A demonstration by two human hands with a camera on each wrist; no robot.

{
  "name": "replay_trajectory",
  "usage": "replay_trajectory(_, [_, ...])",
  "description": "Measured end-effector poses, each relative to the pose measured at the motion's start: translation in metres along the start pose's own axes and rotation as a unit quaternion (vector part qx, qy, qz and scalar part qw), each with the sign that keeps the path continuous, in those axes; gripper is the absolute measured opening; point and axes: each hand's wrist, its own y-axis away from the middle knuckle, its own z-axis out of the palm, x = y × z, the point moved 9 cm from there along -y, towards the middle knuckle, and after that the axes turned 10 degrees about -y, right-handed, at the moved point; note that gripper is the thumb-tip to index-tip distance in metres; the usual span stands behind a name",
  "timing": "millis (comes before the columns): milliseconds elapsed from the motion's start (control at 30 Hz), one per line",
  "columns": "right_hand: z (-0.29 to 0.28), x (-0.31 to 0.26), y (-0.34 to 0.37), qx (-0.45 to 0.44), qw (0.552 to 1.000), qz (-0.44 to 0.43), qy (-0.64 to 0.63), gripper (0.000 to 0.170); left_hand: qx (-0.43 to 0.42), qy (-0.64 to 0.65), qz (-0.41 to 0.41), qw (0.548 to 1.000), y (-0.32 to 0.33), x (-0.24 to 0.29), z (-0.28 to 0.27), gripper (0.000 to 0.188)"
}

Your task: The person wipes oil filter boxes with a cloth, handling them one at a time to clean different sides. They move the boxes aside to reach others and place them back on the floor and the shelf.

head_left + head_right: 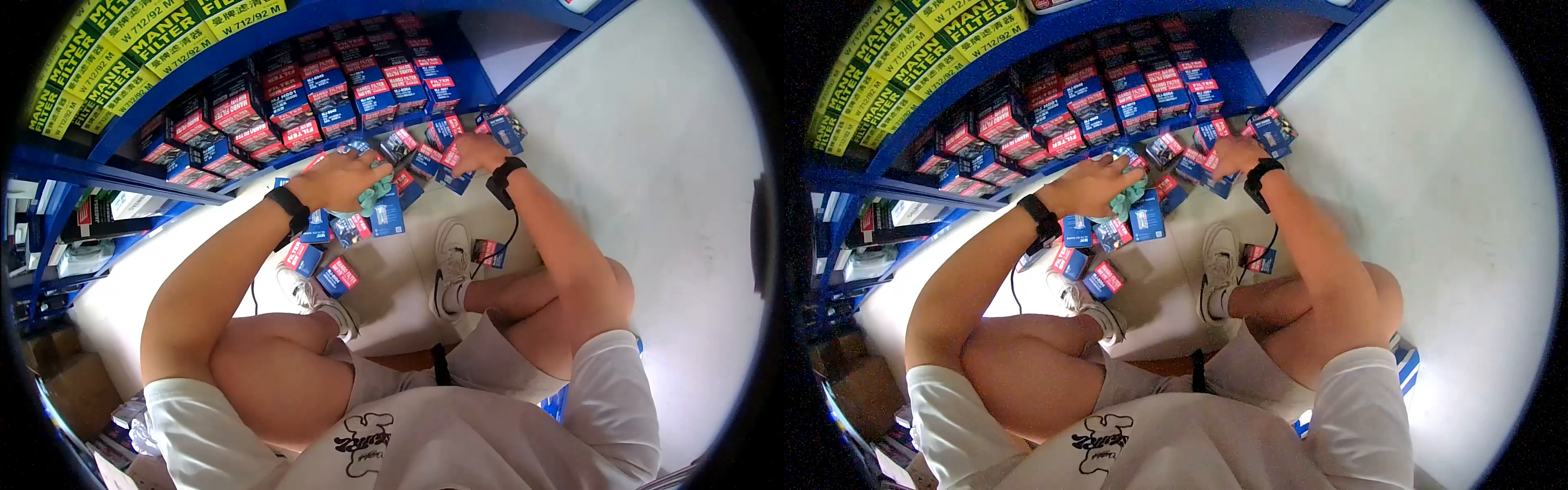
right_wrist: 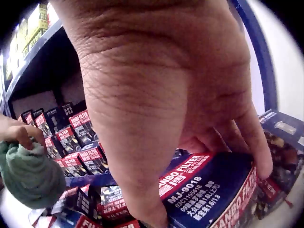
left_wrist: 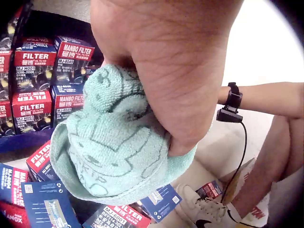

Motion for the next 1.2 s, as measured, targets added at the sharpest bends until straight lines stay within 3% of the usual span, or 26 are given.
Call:
replay_trajectory(133, [-0.007, -0.007, -0.006, 0.013, 0.998, 0.032, -0.057, 0.069, -0.012, -0.010, -0.003, 1.000, -0.002, 0.002, 0.000, 0.075])
replay_trajectory(200, [-0.017, -0.015, -0.016, 0.167, 0.984, 0.002, -0.060, 0.076, -0.011, -0.018, -0.002, 1.000, 0.000, 0.004, 0.000, 0.075])
replay_trajectory(233, [-0.011, -0.016, -0.021, 0.149, 0.986, 0.023, -0.075, 0.085, -0.012, -0.019, -0.005, 1.000, 0.001, 0.003, 0.000, 0.075])
replay_trajectory(500, [0.005, -0.032, -0.023, 0.178, 0.978, 0.038, -0.102, 0.104, -0.004, -0.007, -0.006, 1.000, 0.008, 0.000, 0.000, 0.077])
replay_trajectory(567, [0.019, -0.043, -0.020, 0.095, 0.992, -0.033, -0.077, 0.109, -0.004, -0.007, -0.008, 1.000, 0.008, -0.001, -0.002, 0.077])
replay_trajectory(667, [0.026, -0.039, -0.025, 0.079, 0.991, -0.088, -0.055, 0.112, 0.012, 0.001, -0.003, 1.000, 0.009, 0.000, -0.003, 0.076])
replay_trajectory(700, [0.021, -0.043, -0.019, 0.127, 0.985, -0.107, -0.039, 0.110, 0.003, -0.002, -0.009, 1.000, 0.009, 0.000, -0.001, 0.076])
replay_trajectory(867, [0.006, -0.053, -0.009, 0.138, 0.986, -0.072, 0.055, 0.092, 0.001, -0.009, -0.034, 0.999, 0.010, -0.002, 0.001, 0.074])
replay_trajectory(933, [-0.003, -0.058, -0.006, 0.209, 0.960, -0.136, 0.128, 0.081, 0.049, -0.033, -0.041, 0.997, 0.012, -0.004, -0.006, 0.073])
replay_trajectory(967, [-0.008, -0.058, -0.002, 0.205, 0.959, -0.170, 0.098, 0.077, 0.048, -0.033, -0.044, 0.997, 0.011, -0.006, -0.005, 0.073])
replay_trajectory(1200, [-0.059, -0.081, 0.049, 0.184, 0.951, -0.197, 0.151, 0.078, 0.058, -0.046, -0.113, 0.991, 0.016, -0.025, -0.016, 0.074])
